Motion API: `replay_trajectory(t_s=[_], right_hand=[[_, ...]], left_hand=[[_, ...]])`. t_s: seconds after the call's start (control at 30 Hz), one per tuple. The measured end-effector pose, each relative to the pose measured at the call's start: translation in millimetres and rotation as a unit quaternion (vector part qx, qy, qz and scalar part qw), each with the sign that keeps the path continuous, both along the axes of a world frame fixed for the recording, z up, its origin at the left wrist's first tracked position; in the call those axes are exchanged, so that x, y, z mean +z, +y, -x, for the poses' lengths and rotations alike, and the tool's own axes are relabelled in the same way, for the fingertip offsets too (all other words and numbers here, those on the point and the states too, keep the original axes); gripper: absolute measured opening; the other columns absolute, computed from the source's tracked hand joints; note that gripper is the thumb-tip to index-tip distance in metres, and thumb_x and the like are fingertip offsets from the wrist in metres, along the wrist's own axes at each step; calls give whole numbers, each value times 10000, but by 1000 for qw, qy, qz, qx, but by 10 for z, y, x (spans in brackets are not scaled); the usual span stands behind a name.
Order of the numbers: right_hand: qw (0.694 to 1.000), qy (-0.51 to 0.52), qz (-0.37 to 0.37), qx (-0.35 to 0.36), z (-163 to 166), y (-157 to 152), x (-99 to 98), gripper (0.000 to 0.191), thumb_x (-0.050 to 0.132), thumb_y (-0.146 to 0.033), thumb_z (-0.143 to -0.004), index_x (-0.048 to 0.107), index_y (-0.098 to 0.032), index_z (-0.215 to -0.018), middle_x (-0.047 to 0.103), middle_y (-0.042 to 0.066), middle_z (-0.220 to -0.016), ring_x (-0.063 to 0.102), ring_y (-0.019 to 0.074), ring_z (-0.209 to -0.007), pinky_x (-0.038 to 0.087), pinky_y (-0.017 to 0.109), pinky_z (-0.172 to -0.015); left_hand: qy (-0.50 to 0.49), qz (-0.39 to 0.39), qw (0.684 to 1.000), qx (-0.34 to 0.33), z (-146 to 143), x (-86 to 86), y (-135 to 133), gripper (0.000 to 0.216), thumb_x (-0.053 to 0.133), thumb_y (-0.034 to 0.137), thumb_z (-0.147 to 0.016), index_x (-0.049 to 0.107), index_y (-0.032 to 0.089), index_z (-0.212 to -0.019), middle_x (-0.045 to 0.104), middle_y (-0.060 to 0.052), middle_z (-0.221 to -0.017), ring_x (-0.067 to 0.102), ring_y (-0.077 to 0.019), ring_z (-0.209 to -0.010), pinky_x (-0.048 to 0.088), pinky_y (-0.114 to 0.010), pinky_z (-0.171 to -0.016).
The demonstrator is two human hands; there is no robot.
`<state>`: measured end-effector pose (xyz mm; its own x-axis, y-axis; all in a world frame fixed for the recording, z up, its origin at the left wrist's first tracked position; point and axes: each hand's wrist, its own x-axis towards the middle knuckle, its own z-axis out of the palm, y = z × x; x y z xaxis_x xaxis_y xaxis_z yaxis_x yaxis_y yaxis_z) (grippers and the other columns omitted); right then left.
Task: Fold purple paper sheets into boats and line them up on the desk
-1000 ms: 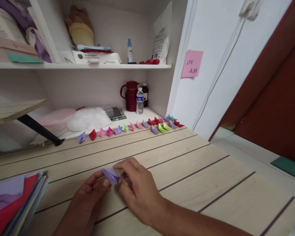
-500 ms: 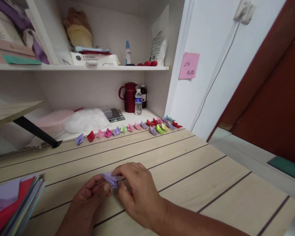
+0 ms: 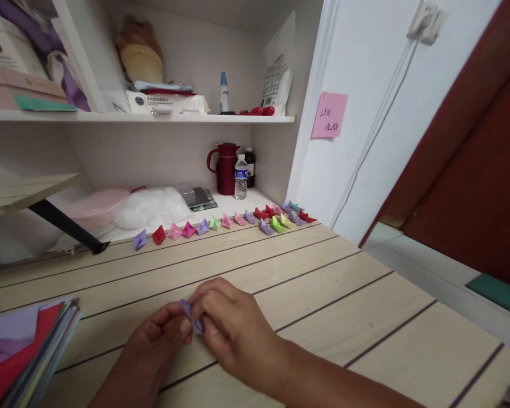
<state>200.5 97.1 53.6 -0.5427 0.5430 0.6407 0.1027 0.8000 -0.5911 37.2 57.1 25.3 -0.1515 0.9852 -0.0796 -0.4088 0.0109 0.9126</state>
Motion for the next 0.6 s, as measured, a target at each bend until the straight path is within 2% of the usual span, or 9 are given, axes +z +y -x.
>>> replay_trajectory(t_s=[0.17, 0.23, 0.33, 0.4, 0.47, 0.6], right_hand=[[998, 1, 37, -43, -5, 16, -10, 318, 510, 6, -824, 623, -234, -999, 634, 25, -914, 616, 159, -857, 509, 260, -747], [997, -1, 48, -65, -10, 30, -14, 318, 510, 9, -816, 643, -227, -982, 638, 27, -902, 613, 155, -819, 504, 257, -723], [995, -7, 52, -81, -18, 46, -11, 331, 508, 21, -799, 659, -225, -962, 648, 25, -900, 619, 152, -813, 498, 254, -723], [995, -17, 50, -86, -19, 47, -13, 340, 510, 23, -790, 660, -225, -966, 651, 23, -904, 625, 153, -822, 498, 253, -730], [995, -31, 44, -90, -15, 38, -21, 339, 514, 19, -787, 657, -226, -972, 648, 25, -911, 627, 155, -826, 499, 255, -736], [994, -56, 28, -87, -3, 9, -35, 324, 516, -11, -805, 651, -222, -1010, 633, 40, -922, 623, 171, -828, 501, 273, -735]], left_hand=[[-2, -4, 1000, -1, -27, 12, -10, 381, 886, 427, -576, 734, 192, -834, 718, -19, -700, 641, -157, -714, 469, -296, -818], [0, 4, 1000, 2, -56, 15, -27, 443, 889, 411, -582, 714, 208, -935, 732, -15, -737, 651, -153, -733, 466, -295, -825], [-1, 0, 1000, 20, -117, 5, -58, 761, 897, 363, -581, 572, 261, -1261, 733, 11, -773, 652, -145, -751, 454, -272, -759], [4, -12, 999, 30, -161, -18, -73, 918, 893, 342, -583, 447, 288, -1384, 723, 27, -778, 649, -142, -759, 442, -254, -722], [17, -17, 999, 36, -190, -52, -77, 882, 880, 327, -599, 454, 292, -1370, 709, 35, -768, 640, -131, -746, 436, -238, -706], [39, -16, 998, 47, -165, -124, -51, 648, 855, 310, -639, 561, 244, -1213, 704, 21, -727, 628, -124, -702, 453, -233, -695]])
